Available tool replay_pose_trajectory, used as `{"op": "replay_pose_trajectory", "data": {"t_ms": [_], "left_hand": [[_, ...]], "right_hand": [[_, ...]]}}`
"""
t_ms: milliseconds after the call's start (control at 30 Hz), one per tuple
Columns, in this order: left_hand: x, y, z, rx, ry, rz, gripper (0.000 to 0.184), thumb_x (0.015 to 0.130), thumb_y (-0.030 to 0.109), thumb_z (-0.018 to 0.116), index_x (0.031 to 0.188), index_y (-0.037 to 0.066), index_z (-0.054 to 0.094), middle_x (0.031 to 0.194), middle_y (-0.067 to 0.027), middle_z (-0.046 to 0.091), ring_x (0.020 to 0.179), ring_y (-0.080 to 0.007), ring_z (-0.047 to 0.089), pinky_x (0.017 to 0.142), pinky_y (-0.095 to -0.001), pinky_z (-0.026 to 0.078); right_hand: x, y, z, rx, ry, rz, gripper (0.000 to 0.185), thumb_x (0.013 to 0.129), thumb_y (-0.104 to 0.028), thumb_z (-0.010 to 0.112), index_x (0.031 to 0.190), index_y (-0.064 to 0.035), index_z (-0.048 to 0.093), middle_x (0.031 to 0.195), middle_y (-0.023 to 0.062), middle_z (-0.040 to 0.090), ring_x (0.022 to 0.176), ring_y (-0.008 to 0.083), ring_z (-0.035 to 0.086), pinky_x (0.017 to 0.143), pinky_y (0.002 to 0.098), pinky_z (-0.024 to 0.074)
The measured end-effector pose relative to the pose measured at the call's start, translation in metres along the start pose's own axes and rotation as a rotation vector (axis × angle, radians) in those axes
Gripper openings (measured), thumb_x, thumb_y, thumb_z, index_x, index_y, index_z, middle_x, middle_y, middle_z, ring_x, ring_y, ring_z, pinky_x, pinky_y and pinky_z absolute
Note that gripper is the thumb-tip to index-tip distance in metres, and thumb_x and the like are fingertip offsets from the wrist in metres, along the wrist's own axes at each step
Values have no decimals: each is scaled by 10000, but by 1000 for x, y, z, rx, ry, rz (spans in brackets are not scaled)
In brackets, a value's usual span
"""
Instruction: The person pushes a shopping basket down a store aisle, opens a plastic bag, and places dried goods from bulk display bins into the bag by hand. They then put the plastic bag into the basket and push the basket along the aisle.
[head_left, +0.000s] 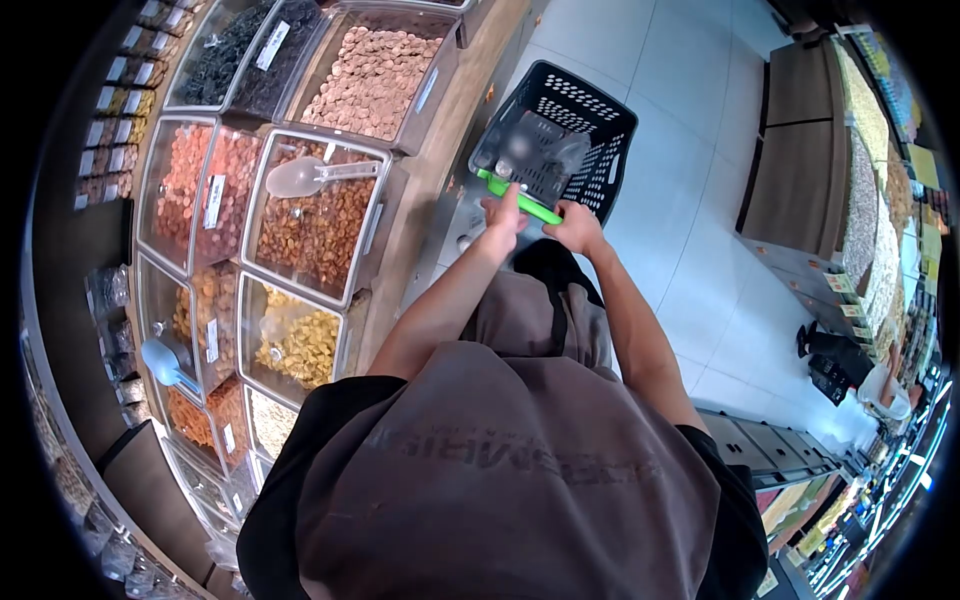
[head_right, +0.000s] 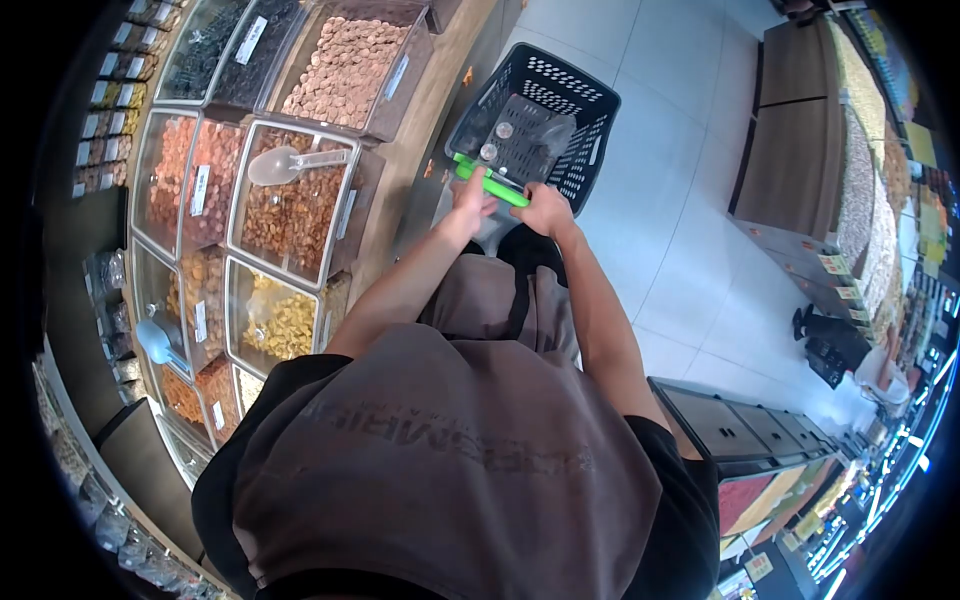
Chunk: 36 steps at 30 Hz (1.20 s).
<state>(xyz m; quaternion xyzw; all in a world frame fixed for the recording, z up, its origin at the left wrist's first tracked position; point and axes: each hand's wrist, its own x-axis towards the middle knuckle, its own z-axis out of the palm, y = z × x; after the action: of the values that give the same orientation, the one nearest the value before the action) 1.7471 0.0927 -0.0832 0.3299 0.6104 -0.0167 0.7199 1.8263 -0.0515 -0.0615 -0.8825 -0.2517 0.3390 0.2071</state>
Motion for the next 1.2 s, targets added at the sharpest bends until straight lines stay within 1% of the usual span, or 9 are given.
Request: {"op": "replay_pose_trajectory", "data": {"t_ms": [67, 133, 267, 300, 333, 433, 667, 833, 1200], "left_hand": [[5, -7, 8, 60, -248, 69, 609, 916, 333, 639, 1369, 90, 311, 1210, -126, 549, 992, -275, 642, 773, -451, 547], [25, -22, 32, 59, -197, 266, 597, 888, 255, 635, 1360, 46, 335, 1217, -166, 549, 1032, -263, 632, 880, -441, 524], [40, 2, 70, 64, -94, 381, 567, 879, 130, 584, 1363, -11, 325, 1224, -193, 561, 922, -242, 677, 804, -388, 545], [42, 10, 78, 26, -80, 431, 428, 895, 136, 574, 1269, -17, 432, 1129, -203, 636, 819, -239, 692, 728, -360, 552], [43, 21, 84, 31, -76, 439, 428, 895, 136, 574, 1269, -17, 432, 1129, -203, 636, 819, -239, 692, 728, -360, 552], [41, 58, 106, 213, -77, 343, 204, 959, 182, 548, 1001, -4, 619, 750, -123, 705, 667, -222, 684, 645, -344, 540], [79, 100, 158, 229, -231, 391, 196, 971, 213, 578, 997, 18, 571, 734, -93, 657, 623, -195, 658, 566, -362, 529], [88, 127, 194, 222, -327, 352, 125, 981, 180, 570, 967, 62, 530, 722, -31, 545, 587, -164, 565, 570, -336, 498], [164, 270, 286, 118, -290, 66, 449, 961, 483, 550, 752, 91, 485, 583, -22, 455, 428, -149, 436, 386, -333, 384]], "right_hand": [[11, 2, -3, 4, 23, 19, 374, 657, -338, 750, 809, -20, 625, 771, 213, 672, 795, 387, 668, 729, 451, 518], [17, -7, -13, 4, 76, 42, 390, 669, -370, 747, 812, -26, 634, 786, 217, 676, 808, 388, 672, 731, 451, 520], [45, -8, -27, 126, 59, 107, 432, 708, -431, 716, 882, -38, 670, 904, 243, 697, 928, 420, 666, 825, 486, 525], [52, -9, -35, 148, 27, 127, 402, 745, -417, 707, 903, -47, 696, 925, 251, 695, 943, 424, 660, 846, 486, 520], [58, -10, -39, 155, 29, 121, 402, 745, -417, 707, 903, -47, 696, 925, 251, 695, 943, 424, 660, 846, 486, 520], [82, -7, -55, 272, -13, 73, 359, 815, -369, 675, 1018, -79, 733, 1019, 272, 679, 1002, 429, 646, 902, 480, 504], [139, 6, -72, 259, 155, 82, 425, 827, -340, 672, 1109, -22, 685, 936, 295, 681, 964, 437, 663, 840, 468, 532], [163, 2, -114, 550, -124, 305, 510, 819, -367, 641, 1069, 77, 670, 985, 342, 664, 1020, 454, 649, 892, 478, 521], [283, -44, -142, 604, 273, 435, 476, 814, -360, 661, 939, 97, 699, 957, 361, 651, 1005, 465, 647, 888, 487, 510]]}}
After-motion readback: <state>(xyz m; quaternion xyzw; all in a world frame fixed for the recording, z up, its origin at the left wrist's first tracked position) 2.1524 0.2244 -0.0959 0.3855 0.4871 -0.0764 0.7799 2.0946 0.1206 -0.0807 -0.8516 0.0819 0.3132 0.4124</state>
